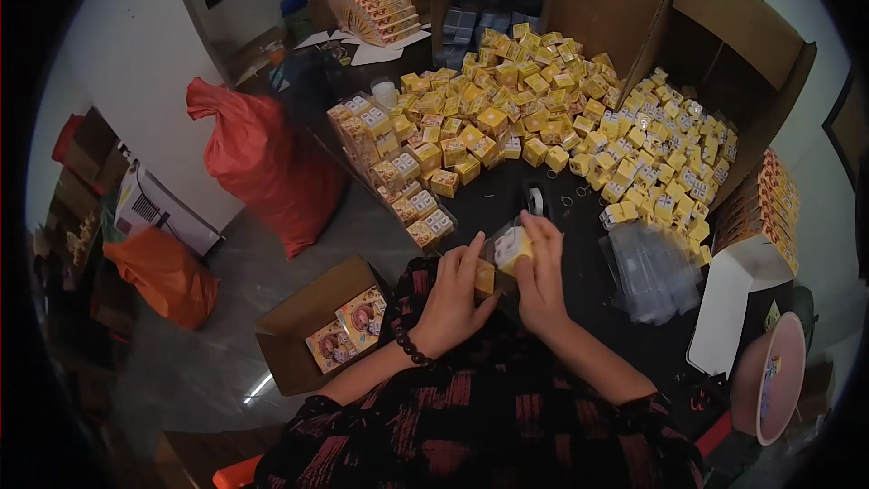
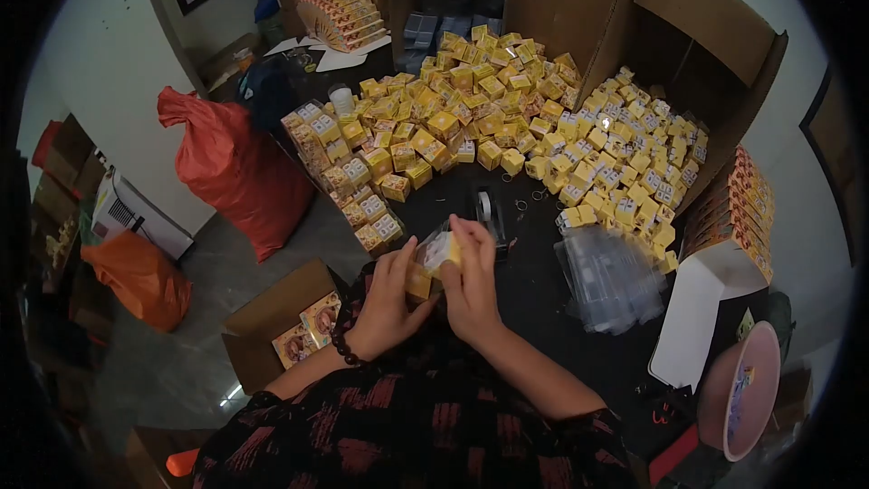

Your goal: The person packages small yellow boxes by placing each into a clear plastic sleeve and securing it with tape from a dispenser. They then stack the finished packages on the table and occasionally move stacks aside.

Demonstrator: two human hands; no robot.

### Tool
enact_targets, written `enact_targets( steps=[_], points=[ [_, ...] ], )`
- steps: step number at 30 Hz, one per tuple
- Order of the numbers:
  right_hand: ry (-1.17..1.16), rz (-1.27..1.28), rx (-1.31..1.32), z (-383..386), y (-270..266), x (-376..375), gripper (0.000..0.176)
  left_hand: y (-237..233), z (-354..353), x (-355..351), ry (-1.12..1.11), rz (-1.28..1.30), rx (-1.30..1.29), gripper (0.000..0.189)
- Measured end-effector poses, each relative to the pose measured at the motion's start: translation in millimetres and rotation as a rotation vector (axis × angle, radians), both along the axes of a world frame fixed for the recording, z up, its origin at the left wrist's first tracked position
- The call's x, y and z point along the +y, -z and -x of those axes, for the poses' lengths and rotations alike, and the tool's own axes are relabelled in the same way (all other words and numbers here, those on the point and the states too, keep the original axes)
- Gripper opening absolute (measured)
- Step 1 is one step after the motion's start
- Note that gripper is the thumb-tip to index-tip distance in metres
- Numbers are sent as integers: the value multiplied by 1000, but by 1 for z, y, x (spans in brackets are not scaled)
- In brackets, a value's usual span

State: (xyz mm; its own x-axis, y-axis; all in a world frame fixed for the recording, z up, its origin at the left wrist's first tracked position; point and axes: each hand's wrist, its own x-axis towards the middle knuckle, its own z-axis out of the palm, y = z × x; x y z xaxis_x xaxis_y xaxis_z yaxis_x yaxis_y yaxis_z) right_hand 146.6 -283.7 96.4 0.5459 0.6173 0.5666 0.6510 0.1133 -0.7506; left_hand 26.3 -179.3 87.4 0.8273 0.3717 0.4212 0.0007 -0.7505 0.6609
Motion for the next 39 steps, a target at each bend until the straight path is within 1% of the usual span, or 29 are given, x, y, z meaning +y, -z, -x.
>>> enact_targets(
  steps=[1,2,4,6,7,8,9,10,12,13,14,15,16,17,19,23,25,26,27,28,29,30,31,32,33,34,36,37,39],
  points=[
    [-67,114,-117,2,-2,-3,48,0,1,1,-2,-2,0,83],
    [-70,111,-118,5,-3,-4,48,1,1,3,-12,-23,-16,82],
    [-36,188,-235,11,-5,-7,44,4,2,6,-29,-41,-29,82],
    [-70,136,-197,5,-11,-12,40,5,1,11,29,129,-131,79],
    [-98,87,-158,1,-14,-15,36,5,3,13,25,128,-128,79],
    [-101,89,-153,-4,-15,-18,36,4,7,15,98,219,-102,78],
    [-147,102,-319,-11,-17,-19,31,4,10,18,171,309,-79,77],
    [-193,114,-486,-17,-20,-18,27,2,11,22,169,312,-79,77],
    [-262,130,-497,-26,-31,-16,27,1,15,26,382,642,-13,78],
    [-326,136,-515,-29,-36,-15,26,1,14,26,381,650,-6,78],
    [-328,138,-508,-31,-39,-15,26,1,13,27,437,759,16,78],
    [-357,154,-508,-32,-42,-15,21,0,13,28,491,865,36,79],
    [-385,167,-511,-33,-44,-13,16,2,12,29,487,865,37,79],
    [-389,166,-507,-32,-39,-11,16,4,11,28,487,841,35,79],
    [-327,118,-1,-27,-26,-7,11,7,10,26,484,821,35,79],
    [-307,38,-64,-16,-17,-7,9,9,9,23,498,807,38,79],
    [-197,5,-294,-15,-15,-12,17,7,10,23,502,832,39,79],
    [-197,5,-293,-9,-12,-12,17,7,11,23,549,1006,2,75],
    [-222,-131,64,-1,-8,-9,24,7,12,22,595,1181,-37,71],
    [-242,-265,422,3,-4,-7,31,13,12,21,595,1181,-38,71],
    [-244,-265,421,1,3,-10,31,23,11,20,611,1376,-56,65],
    [-334,-161,368,-5,9,-12,36,25,10,19,622,1570,-76,60],
    [-424,-57,316,-7,13,-15,41,25,11,19,618,1569,-82,60],
    [-434,-57,313,-6,15,-16,41,23,11,21,538,1595,34,60],
    [-453,-45,248,-3,13,-16,37,21,11,23,454,1616,148,62],
    [-470,-34,183,-2,11,-16,33,30,10,26,447,1611,137,62],
    [-492,-49,159,6,9,-15,30,56,9,30,885,1666,75,51],
    [-503,-67,133,9,8,-15,27,61,12,26,882,1666,74,51],
    [-503,-97,150,10,17,-13,24,63,14,23,983,1795,-48,52]
  ],
)
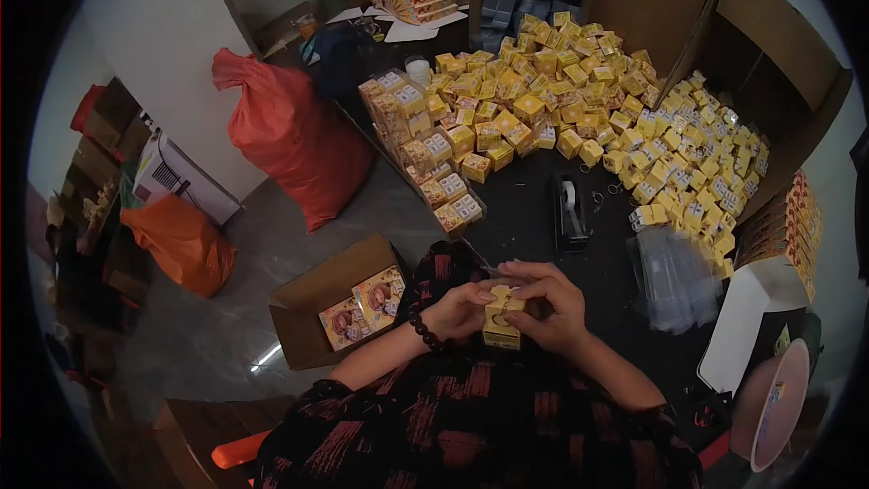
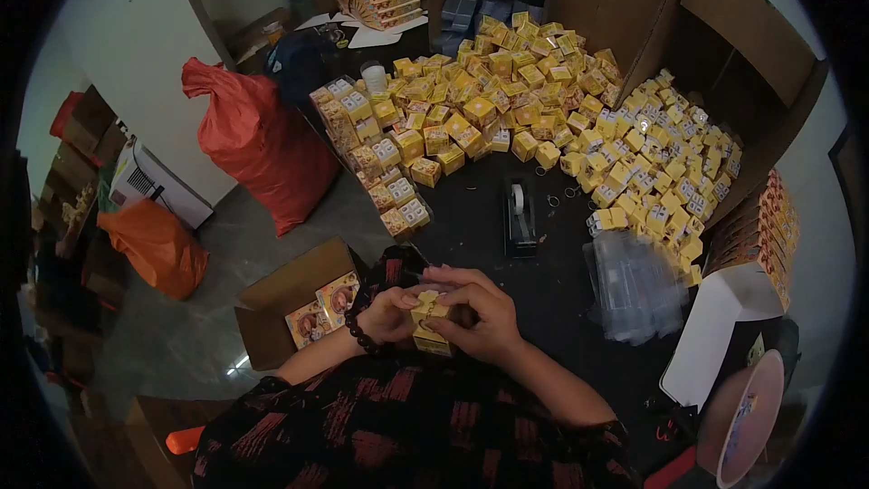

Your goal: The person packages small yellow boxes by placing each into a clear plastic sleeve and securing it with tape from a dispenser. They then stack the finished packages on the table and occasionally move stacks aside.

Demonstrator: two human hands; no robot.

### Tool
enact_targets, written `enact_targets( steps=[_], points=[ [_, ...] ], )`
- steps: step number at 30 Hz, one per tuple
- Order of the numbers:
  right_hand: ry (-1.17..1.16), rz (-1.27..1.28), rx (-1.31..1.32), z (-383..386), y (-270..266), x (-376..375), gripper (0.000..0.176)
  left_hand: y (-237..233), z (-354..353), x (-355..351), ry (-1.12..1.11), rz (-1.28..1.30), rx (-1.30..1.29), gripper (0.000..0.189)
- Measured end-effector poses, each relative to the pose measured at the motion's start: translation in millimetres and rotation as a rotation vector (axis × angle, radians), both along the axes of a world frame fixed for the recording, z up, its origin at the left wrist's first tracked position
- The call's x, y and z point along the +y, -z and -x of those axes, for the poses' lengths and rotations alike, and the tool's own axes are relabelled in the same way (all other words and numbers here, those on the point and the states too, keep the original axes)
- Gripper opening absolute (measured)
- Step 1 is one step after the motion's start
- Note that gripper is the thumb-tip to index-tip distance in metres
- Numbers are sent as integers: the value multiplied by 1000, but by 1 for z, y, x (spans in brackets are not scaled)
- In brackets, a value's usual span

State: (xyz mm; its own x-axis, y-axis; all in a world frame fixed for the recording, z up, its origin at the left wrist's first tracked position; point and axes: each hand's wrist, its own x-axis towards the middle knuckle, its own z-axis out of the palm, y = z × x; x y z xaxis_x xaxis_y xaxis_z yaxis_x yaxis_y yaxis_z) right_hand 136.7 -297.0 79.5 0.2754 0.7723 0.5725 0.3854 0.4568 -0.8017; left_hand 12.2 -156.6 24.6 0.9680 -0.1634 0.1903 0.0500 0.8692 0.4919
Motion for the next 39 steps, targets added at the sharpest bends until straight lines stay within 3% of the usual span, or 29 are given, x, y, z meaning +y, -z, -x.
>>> enact_targets(
  steps=[1,3,5,7,9,15,19,22,24,26,30,31,33,34,36,37,39],
  points=[
    [3,-21,26,1,3,1,22,-3,0,1,3,-5,0,52],
    [31,-24,143,5,3,4,19,-12,6,-1,-54,67,237,56],
    [67,-21,261,0,-2,4,15,-31,9,-3,-89,-18,202,58],
    [-7,133,21,-14,-17,-1,16,-44,6,-4,-114,-97,172,62],
    [69,195,16,-6,-33,0,15,-50,-1,-3,-218,-674,182,67],
    [88,194,202,-9,-16,-1,12,-49,-7,-1,-275,-857,188,66],
    [109,347,226,-11,-13,-11,12,-42,-11,-1,-229,-792,190,66],
    [72,250,78,-13,-9,-16,13,-37,-12,-4,-183,-662,148,59],
    [119,204,-3,-11,-3,-19,13,-35,-19,-10,-162,-275,221,51],
    [166,157,-86,-17,5,-22,14,-25,-34,-11,-157,-392,271,51],
    [811,273,180,-84,43,-15,15,-18,-79,3,-159,-605,293,54],
    [818,271,178,-99,46,-12,15,-8,-93,6,-151,-602,308,56],
    [473,772,411,-124,48,-8,13,6,-111,9,-99,-626,353,52],
    [478,766,408,-134,49,-6,13,10,-118,11,-54,-647,402,49],
    [281,810,913,-143,50,-3,9,16,-123,14,-60,-630,402,46],
    [283,809,916,-142,49,-5,9,18,-124,15,-70,-608,408,43],
    [234,546,1354,-133,45,-13,7,23,-124,14,-63,-609,415,41]
  ],
)
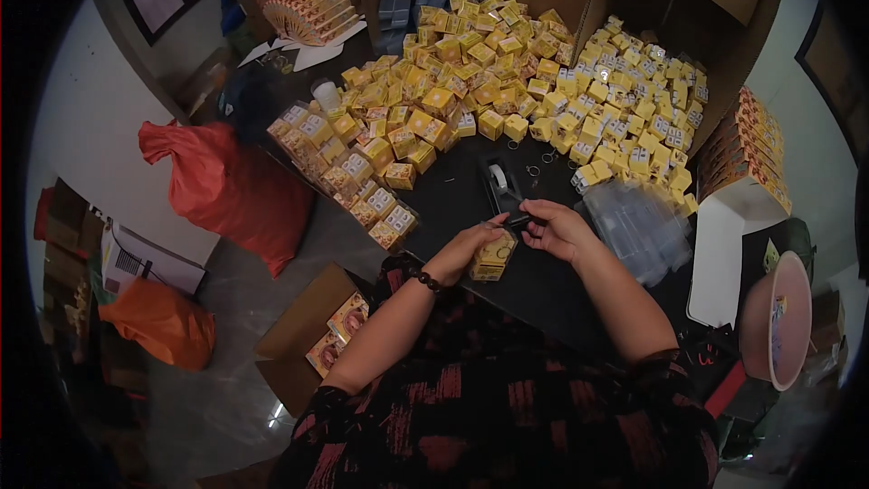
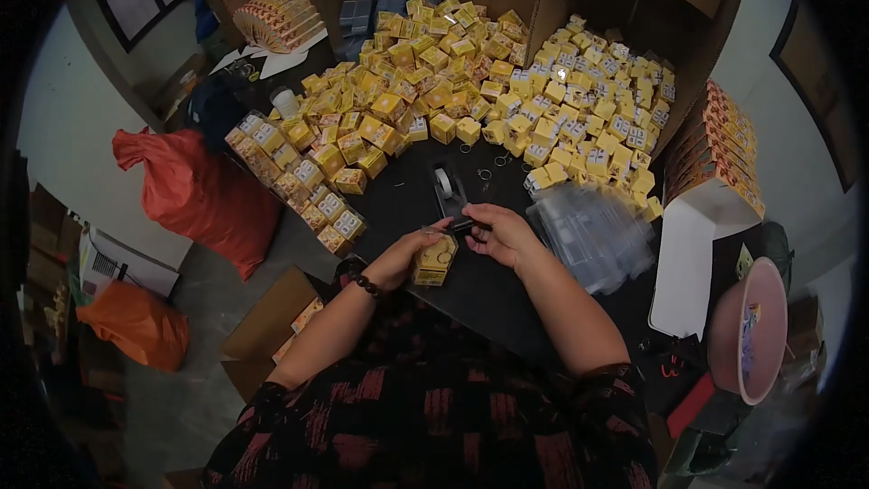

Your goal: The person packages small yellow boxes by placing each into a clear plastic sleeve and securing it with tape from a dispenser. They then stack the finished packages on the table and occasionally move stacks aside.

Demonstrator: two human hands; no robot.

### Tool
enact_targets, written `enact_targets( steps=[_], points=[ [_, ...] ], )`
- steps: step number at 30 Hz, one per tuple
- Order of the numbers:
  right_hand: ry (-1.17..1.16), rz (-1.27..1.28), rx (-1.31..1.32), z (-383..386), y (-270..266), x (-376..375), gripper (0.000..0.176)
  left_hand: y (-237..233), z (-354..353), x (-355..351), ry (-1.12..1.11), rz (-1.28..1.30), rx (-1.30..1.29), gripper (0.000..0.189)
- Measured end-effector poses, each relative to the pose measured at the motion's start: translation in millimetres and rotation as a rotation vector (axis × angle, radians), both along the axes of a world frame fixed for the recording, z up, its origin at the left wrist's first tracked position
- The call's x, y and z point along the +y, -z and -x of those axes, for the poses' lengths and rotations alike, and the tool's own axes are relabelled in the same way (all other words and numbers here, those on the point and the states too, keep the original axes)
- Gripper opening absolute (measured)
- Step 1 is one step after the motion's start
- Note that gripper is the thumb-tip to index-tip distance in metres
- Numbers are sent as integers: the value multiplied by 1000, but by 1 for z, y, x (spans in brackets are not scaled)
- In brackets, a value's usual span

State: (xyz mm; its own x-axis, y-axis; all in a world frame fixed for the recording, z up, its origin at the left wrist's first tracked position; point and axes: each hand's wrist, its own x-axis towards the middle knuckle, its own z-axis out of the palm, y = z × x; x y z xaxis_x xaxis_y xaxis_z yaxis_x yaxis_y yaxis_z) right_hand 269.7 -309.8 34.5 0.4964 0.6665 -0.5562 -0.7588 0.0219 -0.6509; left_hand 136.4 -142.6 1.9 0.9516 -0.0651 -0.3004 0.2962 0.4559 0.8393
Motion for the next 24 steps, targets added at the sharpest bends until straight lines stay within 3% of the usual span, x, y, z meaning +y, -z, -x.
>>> enact_targets(
  steps=[1,3,4,6,8,12,17,19,20,21,22,24],
  points=[
    [-2,4,1,5,1,-3,7,1,0,-1,2,-2,7,40],
    [-9,97,-343,19,6,-12,6,1,-1,-1,-11,-15,-14,42],
    [-7,101,-335,21,25,-15,6,0,0,-2,-19,-33,-35,44],
    [10,127,-613,25,60,-13,5,-4,3,-5,-14,-8,-14,46],
    [43,61,-531,27,64,-18,5,-3,6,-9,-18,12,-5,49],
    [66,-130,-253,66,5,-26,10,-5,20,-19,-188,-393,-253,61],
    [-101,11,-422,86,-4,-26,14,-22,33,-27,-281,-718,-476,64],
    [-144,0,-462,93,-3,-23,17,-29,42,-27,-177,-506,-394,58],
    [-166,59,-755,99,-8,-24,17,-34,45,-32,-207,-305,-405,50],
    [-176,114,-1046,104,-8,-23,17,-29,47,-32,-240,-323,-402,50],
    [-198,91,-1048,104,0,-21,17,-22,50,-32,-224,-138,-306,46],
    [-130,82,-1332,98,15,-15,11,-19,58,-25,-190,115,-140,39]
  ],
)
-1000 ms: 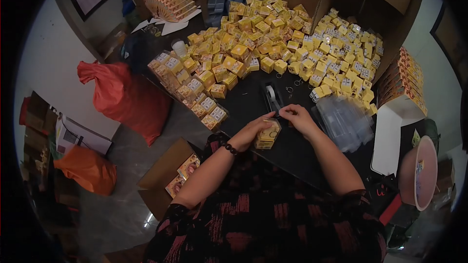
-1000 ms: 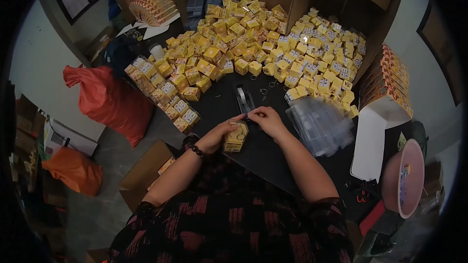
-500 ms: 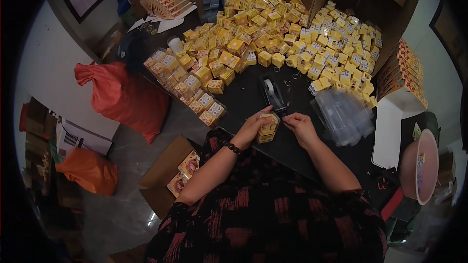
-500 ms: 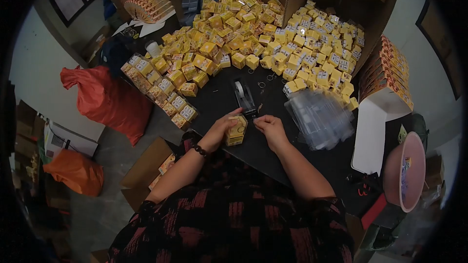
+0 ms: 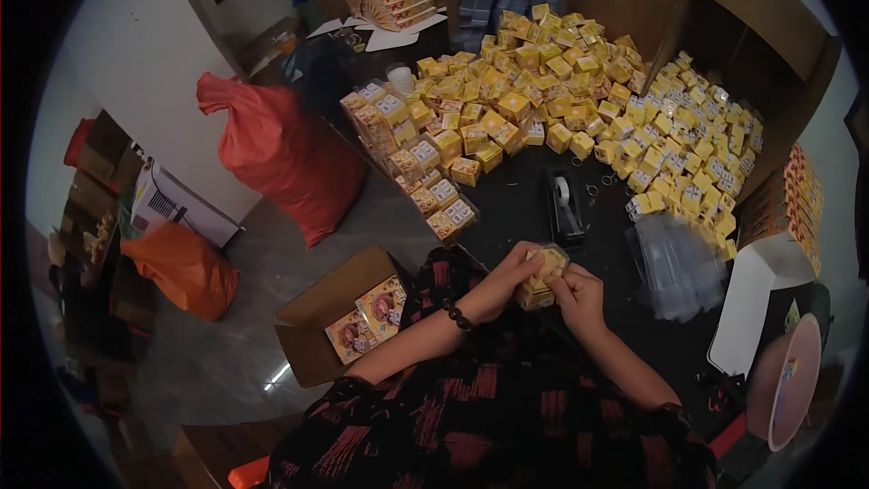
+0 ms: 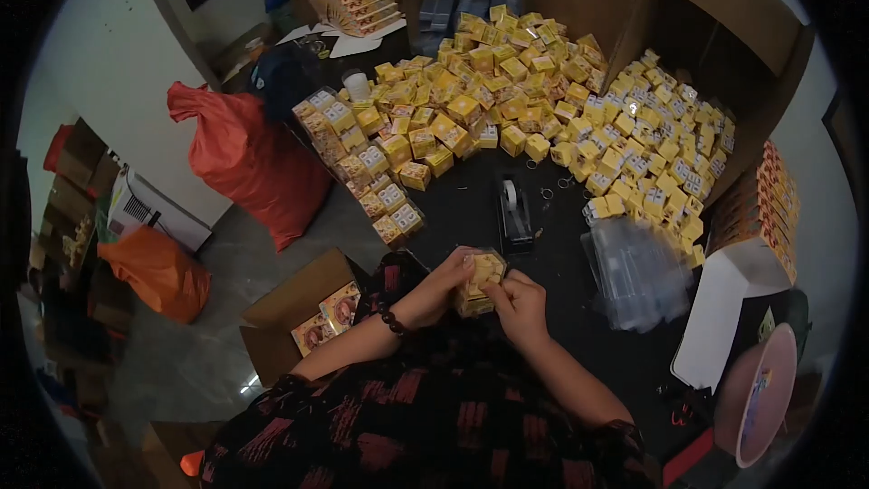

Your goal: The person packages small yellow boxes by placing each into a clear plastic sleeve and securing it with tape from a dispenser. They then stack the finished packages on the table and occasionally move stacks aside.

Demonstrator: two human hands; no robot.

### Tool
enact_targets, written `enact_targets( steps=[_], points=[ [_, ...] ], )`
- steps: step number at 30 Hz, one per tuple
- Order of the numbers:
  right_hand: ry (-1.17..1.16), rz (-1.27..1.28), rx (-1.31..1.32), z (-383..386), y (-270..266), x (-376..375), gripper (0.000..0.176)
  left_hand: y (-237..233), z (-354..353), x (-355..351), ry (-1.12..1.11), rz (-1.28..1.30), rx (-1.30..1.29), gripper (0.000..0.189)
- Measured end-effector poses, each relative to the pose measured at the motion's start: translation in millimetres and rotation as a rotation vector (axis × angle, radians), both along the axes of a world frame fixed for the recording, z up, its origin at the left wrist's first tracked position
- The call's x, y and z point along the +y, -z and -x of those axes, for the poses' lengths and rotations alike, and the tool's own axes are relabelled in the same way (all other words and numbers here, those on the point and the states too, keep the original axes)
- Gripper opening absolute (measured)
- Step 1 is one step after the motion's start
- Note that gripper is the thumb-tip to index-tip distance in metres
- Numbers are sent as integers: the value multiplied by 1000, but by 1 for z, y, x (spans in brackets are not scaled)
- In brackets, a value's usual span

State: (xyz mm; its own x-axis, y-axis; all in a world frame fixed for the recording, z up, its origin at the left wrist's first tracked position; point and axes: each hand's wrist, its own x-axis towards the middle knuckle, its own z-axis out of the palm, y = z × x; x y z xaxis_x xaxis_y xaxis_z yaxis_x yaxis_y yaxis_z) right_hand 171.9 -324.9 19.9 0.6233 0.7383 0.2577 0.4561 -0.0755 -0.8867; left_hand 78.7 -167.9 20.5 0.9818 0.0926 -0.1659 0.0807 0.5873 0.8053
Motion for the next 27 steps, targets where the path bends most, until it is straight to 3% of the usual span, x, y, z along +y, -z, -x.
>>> enact_targets(
  steps=[3,4,6,10,11,12,14,15,19,21,22,24,27],
  points=[
    [89,17,-119,8,-42,14,10,-26,20,22,-223,-177,-49,40],
    [84,9,-126,13,-62,19,10,-25,24,43,-305,-443,-50,47],
    [-272,-234,-241,29,-112,25,23,-38,33,68,-544,-696,-36,55],
    [-857,-638,-584,70,-216,38,28,-54,40,94,-674,-825,-139,57],
    [-825,-622,-556,71,-211,32,28,-54,41,94,-690,-815,-129,57],
    [-769,-624,-553,74,-205,24,30,-64,40,82,-725,-421,-156,46],
    [-695,-639,-578,74,-198,16,33,-78,51,79,-440,200,-314,42],
    [-676,-660,-608,72,-196,16,35,-79,53,80,-368,285,-315,52],
    [-660,-805,-715,61,-188,31,42,-94,54,66,-297,425,-349,53],
    [-357,-526,-860,47,-142,55,44,-97,55,60,-276,403,-402,54],
    [-370,-541,-863,45,-133,61,44,-97,55,59,-261,315,-458,51],
    [-254,-236,-747,43,-123,69,47,-95,54,53,-351,273,-406,55],
    [-297,-222,-865,36,-114,67,50,-96,51,43,-500,237,-323,59]
  ],
)
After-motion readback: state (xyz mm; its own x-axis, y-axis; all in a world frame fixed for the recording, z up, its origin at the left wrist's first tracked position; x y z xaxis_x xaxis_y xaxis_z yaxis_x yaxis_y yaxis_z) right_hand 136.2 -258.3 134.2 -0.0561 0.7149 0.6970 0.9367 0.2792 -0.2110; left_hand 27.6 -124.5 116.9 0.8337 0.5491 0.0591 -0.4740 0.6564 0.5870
